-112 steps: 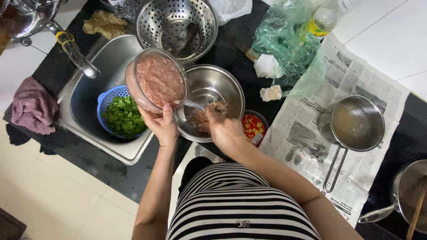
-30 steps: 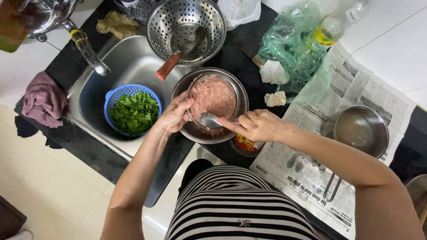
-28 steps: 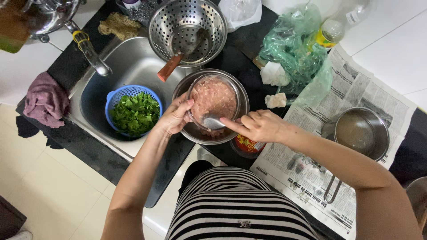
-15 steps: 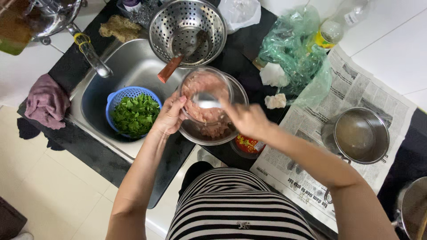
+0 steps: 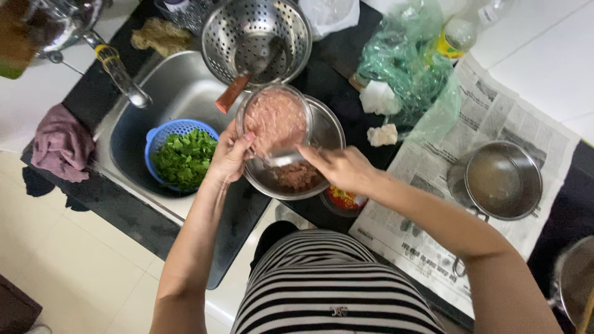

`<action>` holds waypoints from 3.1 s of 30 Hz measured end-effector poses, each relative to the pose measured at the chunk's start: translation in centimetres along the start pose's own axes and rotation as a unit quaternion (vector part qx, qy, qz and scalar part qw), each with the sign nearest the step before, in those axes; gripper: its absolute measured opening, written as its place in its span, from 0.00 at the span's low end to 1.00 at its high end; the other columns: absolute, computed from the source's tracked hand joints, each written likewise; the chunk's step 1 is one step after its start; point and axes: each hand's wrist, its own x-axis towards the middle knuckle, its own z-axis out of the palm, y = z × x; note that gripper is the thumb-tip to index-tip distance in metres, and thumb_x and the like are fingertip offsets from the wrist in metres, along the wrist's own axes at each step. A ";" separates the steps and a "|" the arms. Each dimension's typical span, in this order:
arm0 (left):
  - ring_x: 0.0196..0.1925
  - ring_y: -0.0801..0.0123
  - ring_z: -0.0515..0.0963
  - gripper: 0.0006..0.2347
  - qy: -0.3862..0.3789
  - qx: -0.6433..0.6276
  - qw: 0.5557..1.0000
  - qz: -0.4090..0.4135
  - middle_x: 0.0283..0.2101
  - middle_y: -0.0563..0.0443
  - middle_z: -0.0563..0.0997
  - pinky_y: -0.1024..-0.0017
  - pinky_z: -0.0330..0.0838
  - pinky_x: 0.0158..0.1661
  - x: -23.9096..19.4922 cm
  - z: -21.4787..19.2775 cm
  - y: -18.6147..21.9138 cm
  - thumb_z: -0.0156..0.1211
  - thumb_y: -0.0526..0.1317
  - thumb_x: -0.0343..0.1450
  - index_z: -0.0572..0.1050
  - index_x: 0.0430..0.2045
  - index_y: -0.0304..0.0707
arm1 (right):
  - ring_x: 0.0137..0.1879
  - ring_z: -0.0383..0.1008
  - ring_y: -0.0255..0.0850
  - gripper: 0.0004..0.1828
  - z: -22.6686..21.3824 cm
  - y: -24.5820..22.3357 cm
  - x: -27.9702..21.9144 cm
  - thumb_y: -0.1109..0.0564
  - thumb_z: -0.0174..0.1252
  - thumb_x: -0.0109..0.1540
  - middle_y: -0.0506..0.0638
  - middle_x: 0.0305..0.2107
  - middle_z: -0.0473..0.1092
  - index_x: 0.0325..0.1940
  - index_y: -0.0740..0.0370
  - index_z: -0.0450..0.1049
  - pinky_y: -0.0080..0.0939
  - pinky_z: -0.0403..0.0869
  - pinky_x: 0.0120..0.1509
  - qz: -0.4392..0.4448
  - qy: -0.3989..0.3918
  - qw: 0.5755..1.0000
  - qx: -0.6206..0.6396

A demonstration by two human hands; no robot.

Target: The person transfers ground meat from a small glass bowl into a larger metal bowl using a spoon. The person scrapes the sides of the glass bowl to move all the meat into the larger bowl.

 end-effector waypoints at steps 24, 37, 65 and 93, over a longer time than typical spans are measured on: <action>0.58 0.68 0.77 0.31 0.010 -0.023 0.996 0.087 0.58 0.49 0.76 0.66 0.75 0.58 -1.9 0.7 1.3 0.69 0.44 0.69 0.63 0.66 0.34 | 0.19 0.75 0.47 0.35 -4.6 1.7 2.0 0.59 0.56 0.60 0.57 0.26 0.77 0.72 0.65 0.60 0.49 0.75 0.22 0.130 -0.226 0.965 -0.022; 0.49 0.69 0.81 0.28 0.022 -0.012 1.000 0.014 0.51 0.49 0.79 0.68 0.82 0.47 -1.1 -1.3 0.8 0.66 0.48 0.69 0.66 0.61 0.31 | 0.15 0.70 0.36 0.33 -3.2 0.8 0.8 0.61 0.54 0.63 0.53 0.25 0.77 0.73 0.62 0.61 0.38 0.71 0.15 0.107 -0.183 0.976 0.052; 0.60 0.68 0.76 0.31 0.008 0.040 0.994 0.101 0.57 0.48 0.78 0.66 0.70 0.63 -0.3 0.9 0.7 0.70 0.42 0.69 0.64 0.66 0.31 | 0.15 0.68 0.36 0.45 -4.5 -1.5 5.4 0.72 0.47 0.57 0.55 0.19 0.73 0.79 0.62 0.48 0.37 0.72 0.17 0.149 -0.427 0.892 -0.019; 0.60 0.53 0.78 0.30 0.064 0.058 0.966 -0.245 0.58 0.38 0.79 0.54 0.71 0.59 -17.1 -16.9 3.2 0.58 0.51 0.66 0.70 0.61 0.30 | 0.33 0.81 0.48 0.18 -1.4 -0.9 1.4 0.61 0.57 0.63 0.59 0.41 0.80 0.58 0.57 0.77 0.47 0.81 0.38 0.196 -0.174 0.962 0.076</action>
